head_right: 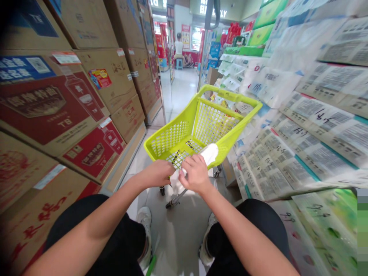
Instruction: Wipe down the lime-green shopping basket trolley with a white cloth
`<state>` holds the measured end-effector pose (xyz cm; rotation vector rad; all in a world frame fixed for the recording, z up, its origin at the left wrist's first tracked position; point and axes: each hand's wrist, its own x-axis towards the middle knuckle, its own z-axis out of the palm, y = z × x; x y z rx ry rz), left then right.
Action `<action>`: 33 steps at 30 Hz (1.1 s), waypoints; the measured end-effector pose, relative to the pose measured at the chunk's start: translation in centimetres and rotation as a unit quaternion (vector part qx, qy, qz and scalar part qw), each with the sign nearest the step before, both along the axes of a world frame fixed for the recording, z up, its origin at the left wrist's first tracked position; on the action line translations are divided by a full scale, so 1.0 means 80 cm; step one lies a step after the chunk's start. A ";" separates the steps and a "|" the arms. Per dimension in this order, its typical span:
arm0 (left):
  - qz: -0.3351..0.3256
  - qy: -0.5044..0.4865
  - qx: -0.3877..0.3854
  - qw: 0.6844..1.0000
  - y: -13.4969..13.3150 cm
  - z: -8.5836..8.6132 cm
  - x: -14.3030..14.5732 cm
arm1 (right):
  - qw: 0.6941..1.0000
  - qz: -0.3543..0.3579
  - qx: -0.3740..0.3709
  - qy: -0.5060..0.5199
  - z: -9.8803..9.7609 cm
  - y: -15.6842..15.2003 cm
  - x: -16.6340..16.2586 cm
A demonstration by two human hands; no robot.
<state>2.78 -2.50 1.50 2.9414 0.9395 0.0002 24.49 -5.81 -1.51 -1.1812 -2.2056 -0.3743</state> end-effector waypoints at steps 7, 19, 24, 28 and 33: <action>0.024 0.006 0.015 1.000 0.018 0.004 -0.023 | 0.999 0.006 0.011 -0.040 0.007 0.005 0.015; 0.070 -0.010 0.001 0.997 0.010 0.002 -0.005 | 0.998 0.022 0.034 -0.056 0.002 -0.004 0.011; 0.078 -0.013 0.009 0.997 0.007 -0.001 0.001 | 0.999 -0.014 0.026 -0.012 -0.003 -0.018 -0.008; 0.074 -0.020 0.010 0.997 0.005 -0.003 -0.001 | 0.997 0.018 0.062 -0.041 -0.007 -0.018 -0.009; 0.062 -0.024 0.014 0.998 0.002 -0.002 0.001 | 0.999 0.019 0.036 0.017 -0.002 0.010 0.028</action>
